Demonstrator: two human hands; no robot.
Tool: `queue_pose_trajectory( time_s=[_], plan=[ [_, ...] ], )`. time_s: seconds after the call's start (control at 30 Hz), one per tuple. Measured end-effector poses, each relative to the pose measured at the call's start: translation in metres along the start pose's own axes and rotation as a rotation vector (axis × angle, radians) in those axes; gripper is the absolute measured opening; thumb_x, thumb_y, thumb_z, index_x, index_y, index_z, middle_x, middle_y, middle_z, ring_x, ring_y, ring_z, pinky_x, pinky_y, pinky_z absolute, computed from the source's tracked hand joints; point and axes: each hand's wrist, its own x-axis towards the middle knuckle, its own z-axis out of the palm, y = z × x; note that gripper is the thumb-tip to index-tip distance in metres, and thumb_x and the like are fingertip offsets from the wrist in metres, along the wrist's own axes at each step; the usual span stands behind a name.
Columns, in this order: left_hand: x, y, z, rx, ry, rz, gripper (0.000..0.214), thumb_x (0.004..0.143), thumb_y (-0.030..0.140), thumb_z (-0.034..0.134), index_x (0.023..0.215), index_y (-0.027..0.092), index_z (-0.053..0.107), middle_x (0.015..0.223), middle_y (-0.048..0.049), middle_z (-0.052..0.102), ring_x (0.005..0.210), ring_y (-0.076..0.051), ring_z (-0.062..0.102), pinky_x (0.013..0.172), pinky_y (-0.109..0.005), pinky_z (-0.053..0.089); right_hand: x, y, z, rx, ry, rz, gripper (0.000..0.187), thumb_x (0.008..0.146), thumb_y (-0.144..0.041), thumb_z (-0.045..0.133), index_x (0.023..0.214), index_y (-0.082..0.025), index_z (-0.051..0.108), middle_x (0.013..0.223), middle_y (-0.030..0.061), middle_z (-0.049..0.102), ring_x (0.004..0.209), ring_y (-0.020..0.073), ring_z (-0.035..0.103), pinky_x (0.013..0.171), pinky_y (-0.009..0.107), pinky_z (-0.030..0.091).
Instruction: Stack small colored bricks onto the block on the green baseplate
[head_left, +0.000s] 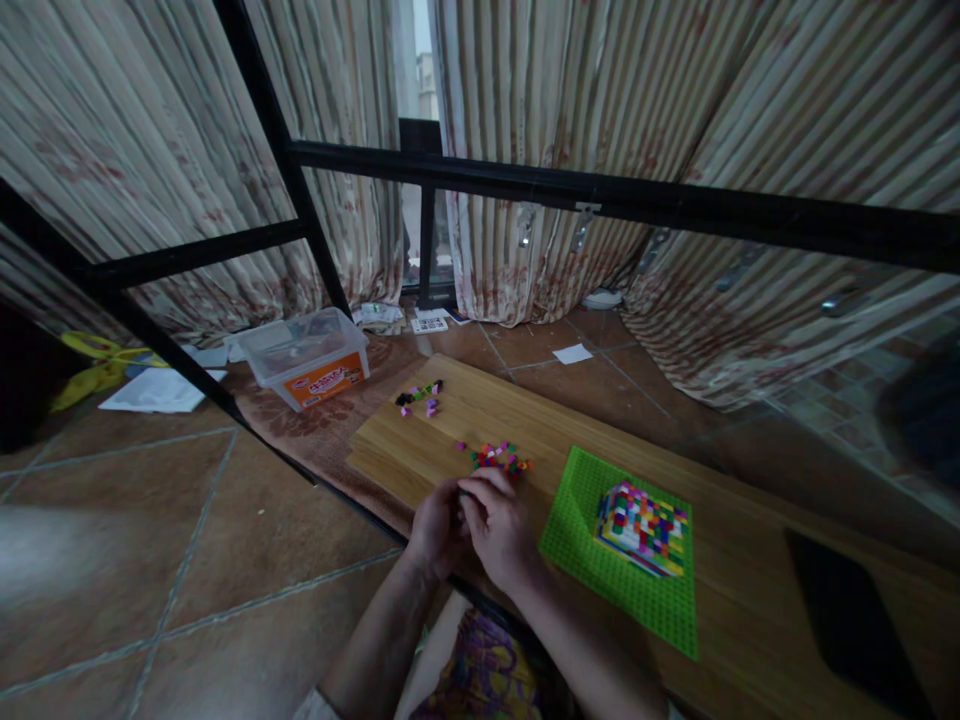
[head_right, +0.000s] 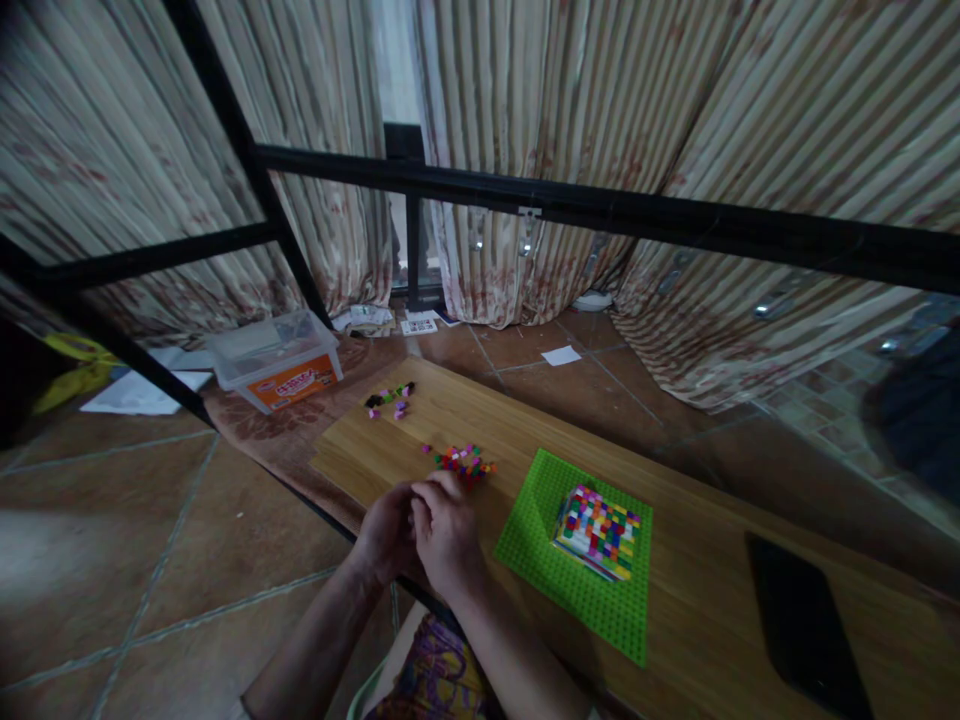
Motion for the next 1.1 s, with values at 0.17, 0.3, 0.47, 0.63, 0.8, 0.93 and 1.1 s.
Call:
queue_pose_trajectory(
  time_s=[0.17,0.3,0.47,0.63,0.8,0.93,1.1],
  plan=[
    [-0.008,0.005,-0.007,-0.07,-0.063,-0.133,0.023,0.083,0.029,0.05,0.065,0.015,0.047,0.049,0.0067,0.035,0.034,-0.002,0.026,0.031,-0.012,0.02,0.0,-0.002,-0.007,0.012,-0.053,-0.095,0.028,0.088,-0.018,0.046,0.11,-0.024,0.061,0.107,0.0049,0.061,0.103,0.0167,0.056,0.091,0.028,0.045],
    [-0.019,0.012,-0.017,-0.136,-0.111,-0.157,0.02,0.088,0.028,0.044,0.072,0.015,0.045,0.06,0.004,0.043,0.034,0.0,0.023,0.03,-0.011,0.017,0.02,0.031,-0.014,-0.264,0.203,0.041,0.048,0.084,-0.041,0.055,0.126,-0.018,0.049,0.123,0.0137,0.053,0.118,0.0278,0.045,0.099,0.045,0.035],
    [-0.023,0.016,-0.029,-0.119,-0.075,-0.074,0.016,0.089,0.023,0.042,0.076,0.015,0.046,0.063,0.0036,0.045,0.034,0.0,0.019,0.03,-0.011,0.018,0.037,0.062,0.003,-0.462,0.078,0.07,0.073,0.076,-0.056,0.059,0.134,-0.016,0.039,0.136,0.0188,0.041,0.127,0.0349,0.031,0.1,0.055,0.024],
    [-0.02,0.017,-0.028,-0.114,-0.043,-0.052,0.016,0.089,0.021,0.041,0.076,0.014,0.048,0.065,0.0025,0.047,0.035,0.001,0.022,0.03,-0.01,0.018,0.04,0.063,0.015,-0.504,0.017,0.013,0.049,0.083,-0.045,0.056,0.125,-0.022,0.048,0.129,0.0138,0.044,0.118,0.0302,0.037,0.097,0.047,0.031],
    [-0.016,0.017,-0.02,-0.093,0.0,-0.062,0.015,0.087,0.021,0.043,0.075,0.014,0.048,0.063,0.0024,0.046,0.037,-0.001,0.028,0.032,-0.011,0.02,0.05,0.068,0.015,-0.482,-0.051,-0.017,0.016,0.089,-0.031,0.049,0.097,-0.022,0.06,0.107,0.009,0.051,0.099,0.0243,0.045,0.087,0.036,0.038],
    [-0.012,0.016,-0.011,-0.03,0.071,-0.013,0.014,0.086,0.021,0.045,0.076,0.014,0.05,0.062,0.0021,0.046,0.039,-0.002,0.032,0.033,-0.011,0.024,0.054,0.069,0.015,-0.492,-0.089,-0.027,0.013,0.089,-0.028,0.047,0.091,-0.022,0.058,0.098,0.008,0.052,0.094,0.0233,0.045,0.086,0.035,0.038],
    [-0.008,0.014,-0.001,0.019,0.114,0.027,0.009,0.083,0.018,0.049,0.077,0.013,0.053,0.063,0.0012,0.05,0.042,-0.002,0.038,0.035,-0.012,0.029,0.055,0.064,0.016,-0.689,-0.192,-0.025,0.019,0.092,-0.031,0.041,0.096,-0.021,0.056,0.098,0.0094,0.053,0.092,0.0229,0.05,0.079,0.032,0.04]
  ],
)
